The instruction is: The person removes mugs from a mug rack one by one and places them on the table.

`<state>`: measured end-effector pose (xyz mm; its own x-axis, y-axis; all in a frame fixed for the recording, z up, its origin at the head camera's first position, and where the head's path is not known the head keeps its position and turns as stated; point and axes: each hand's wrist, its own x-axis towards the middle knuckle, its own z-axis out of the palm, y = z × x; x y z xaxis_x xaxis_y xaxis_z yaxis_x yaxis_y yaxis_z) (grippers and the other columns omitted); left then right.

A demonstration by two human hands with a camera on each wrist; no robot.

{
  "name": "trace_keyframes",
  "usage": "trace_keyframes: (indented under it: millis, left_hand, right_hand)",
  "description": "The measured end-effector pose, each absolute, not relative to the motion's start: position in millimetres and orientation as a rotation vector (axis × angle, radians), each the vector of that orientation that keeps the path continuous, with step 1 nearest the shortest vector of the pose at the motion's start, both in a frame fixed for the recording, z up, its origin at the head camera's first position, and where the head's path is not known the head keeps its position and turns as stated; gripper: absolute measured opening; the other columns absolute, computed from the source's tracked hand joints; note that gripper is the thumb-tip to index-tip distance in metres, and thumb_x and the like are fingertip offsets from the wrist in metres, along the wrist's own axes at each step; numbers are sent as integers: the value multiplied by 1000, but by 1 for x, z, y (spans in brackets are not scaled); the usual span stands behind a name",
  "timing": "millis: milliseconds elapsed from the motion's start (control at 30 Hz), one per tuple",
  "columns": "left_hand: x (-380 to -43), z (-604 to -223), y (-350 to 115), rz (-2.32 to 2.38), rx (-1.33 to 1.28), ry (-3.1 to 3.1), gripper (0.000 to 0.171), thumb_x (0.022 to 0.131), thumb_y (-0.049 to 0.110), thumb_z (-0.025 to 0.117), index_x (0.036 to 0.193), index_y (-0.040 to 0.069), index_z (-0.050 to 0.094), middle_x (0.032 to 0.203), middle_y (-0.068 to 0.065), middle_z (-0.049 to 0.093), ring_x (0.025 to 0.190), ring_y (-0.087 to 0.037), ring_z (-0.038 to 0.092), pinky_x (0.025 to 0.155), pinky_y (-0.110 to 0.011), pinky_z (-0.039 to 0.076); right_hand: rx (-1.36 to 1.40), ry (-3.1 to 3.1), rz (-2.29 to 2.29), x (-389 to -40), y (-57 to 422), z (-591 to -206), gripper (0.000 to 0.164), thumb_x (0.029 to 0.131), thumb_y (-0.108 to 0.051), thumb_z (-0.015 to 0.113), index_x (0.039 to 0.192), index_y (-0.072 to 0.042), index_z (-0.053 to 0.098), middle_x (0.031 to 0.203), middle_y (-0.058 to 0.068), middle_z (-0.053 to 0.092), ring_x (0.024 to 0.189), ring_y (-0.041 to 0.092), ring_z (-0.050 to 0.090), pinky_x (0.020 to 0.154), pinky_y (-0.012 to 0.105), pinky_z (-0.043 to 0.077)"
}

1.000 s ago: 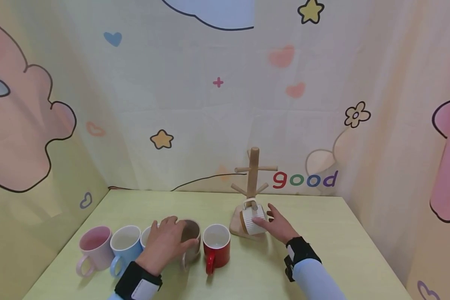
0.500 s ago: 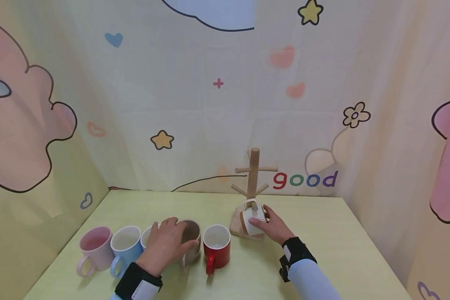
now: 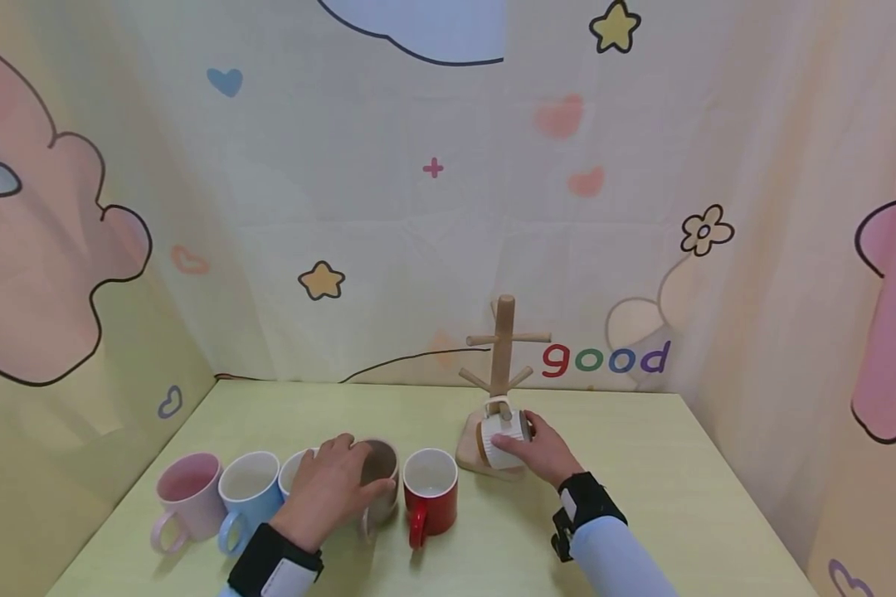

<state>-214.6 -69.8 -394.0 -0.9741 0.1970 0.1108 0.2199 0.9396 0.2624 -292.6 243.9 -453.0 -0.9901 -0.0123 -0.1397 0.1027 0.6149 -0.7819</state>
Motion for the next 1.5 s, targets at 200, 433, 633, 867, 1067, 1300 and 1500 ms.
trace_keyframes:
  millis: [200,433,633,867,1067,1300,1500]
  left_hand:
    - [-216,-395,-69,-418,-326,-3024,63,81,49,78,119,2,65,111,-19,61,104,-37,55,93,-62,43]
    - [-216,-394,-68,-420,-320,-3041,64,81,49,79,122,2,64,116,-20,61,109,-39,55,98,-65,39]
    - [-216,-394,-68,-415,-327,-3030,64,81,50,78,122,2,64,117,-21,61,110,-40,55,98,-66,39]
    - [-215,-393,-66,-427,-331,-3037,65,81,50,78,122,2,64,118,-21,61,111,-40,54,98,-66,39]
    - [-215,-393,-66,-440,-341,-3034,64,81,50,78,122,2,64,118,-21,60,111,-41,54,99,-67,37]
    - [-214,-391,-64,-464,-372,-2997,61,81,49,78,120,4,65,116,-20,61,111,-40,54,97,-65,39]
    - [-212,-389,-61,-477,-402,-2979,56,81,48,79,115,5,66,109,-18,61,107,-39,55,95,-63,42]
  right_hand:
    - [98,2716,-1324,-290,245,-453,111,81,-66,69,151,6,22,149,34,32,134,52,34,103,66,35]
    - [84,2718,-1323,-287,246,-449,110,81,-64,70,151,6,23,149,34,33,134,52,35,103,65,35]
    - [34,2733,-1336,-282,248,-444,105,82,-60,73,150,5,26,147,34,37,131,50,40,101,62,40]
    - [14,2741,-1342,-272,250,-435,102,82,-54,76,150,5,27,146,33,38,129,49,43,100,60,42]
    - [-30,2784,-1298,-261,251,-430,97,81,-49,78,148,4,32,144,31,43,123,45,49,97,58,45]
    - [-123,2806,-1288,-245,247,-422,90,79,-42,83,144,1,39,130,21,55,109,34,57,86,50,52]
    - [-172,2809,-1286,-236,243,-415,88,77,-39,85,144,-1,40,127,18,57,106,32,58,85,49,53]
